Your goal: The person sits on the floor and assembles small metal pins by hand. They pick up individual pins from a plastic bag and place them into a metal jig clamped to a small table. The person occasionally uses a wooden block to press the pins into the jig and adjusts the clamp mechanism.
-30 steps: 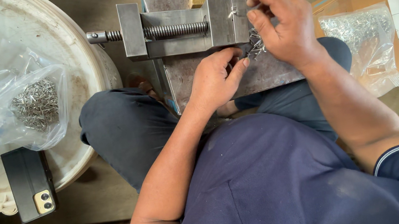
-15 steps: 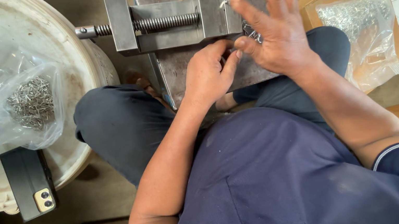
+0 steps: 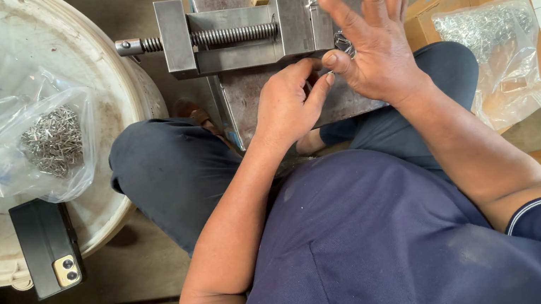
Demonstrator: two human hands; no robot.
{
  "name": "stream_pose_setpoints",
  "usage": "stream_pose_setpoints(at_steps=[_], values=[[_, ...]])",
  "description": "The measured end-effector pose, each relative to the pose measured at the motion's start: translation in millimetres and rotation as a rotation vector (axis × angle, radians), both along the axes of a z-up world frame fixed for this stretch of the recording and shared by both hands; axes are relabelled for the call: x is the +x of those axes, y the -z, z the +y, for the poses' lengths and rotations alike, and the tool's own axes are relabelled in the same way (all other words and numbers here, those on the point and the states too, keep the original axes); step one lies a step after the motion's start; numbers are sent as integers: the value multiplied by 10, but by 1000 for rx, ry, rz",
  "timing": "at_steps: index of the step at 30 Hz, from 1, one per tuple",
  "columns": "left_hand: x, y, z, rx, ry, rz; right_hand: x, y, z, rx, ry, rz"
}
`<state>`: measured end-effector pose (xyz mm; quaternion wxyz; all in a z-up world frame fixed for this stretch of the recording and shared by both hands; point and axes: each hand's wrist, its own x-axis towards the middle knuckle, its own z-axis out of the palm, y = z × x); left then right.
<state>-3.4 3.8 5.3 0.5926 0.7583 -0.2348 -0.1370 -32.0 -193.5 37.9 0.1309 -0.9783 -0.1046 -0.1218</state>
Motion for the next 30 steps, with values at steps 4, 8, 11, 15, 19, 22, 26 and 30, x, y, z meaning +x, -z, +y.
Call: stream_pose_setpoints(at_steps=[4,8,11,15,19,22,26,30], values=[[-3,11,8,16,4,-20,17,4,32,40,-7,28],[-7,24,12,17,7,-2,15,-2,40,28,-12,-3],[-8,24,4,15,8,-21,1,-12,44,11,-6,-9],[20,8,2,57,18,-33,-1,-1,83,-49,12,20],[-16,-94,65,30,7,-58,-26,20,122,-63,30,30],[-38,-240,291,-198,-127,-156,-3,9,72,34,20,50],[123,-299,818,-415,-672,-188,-33,49,-86,134,14,16],[625,23,1302,-286,-670,-97,-15,191,-96,229,-6,43]])
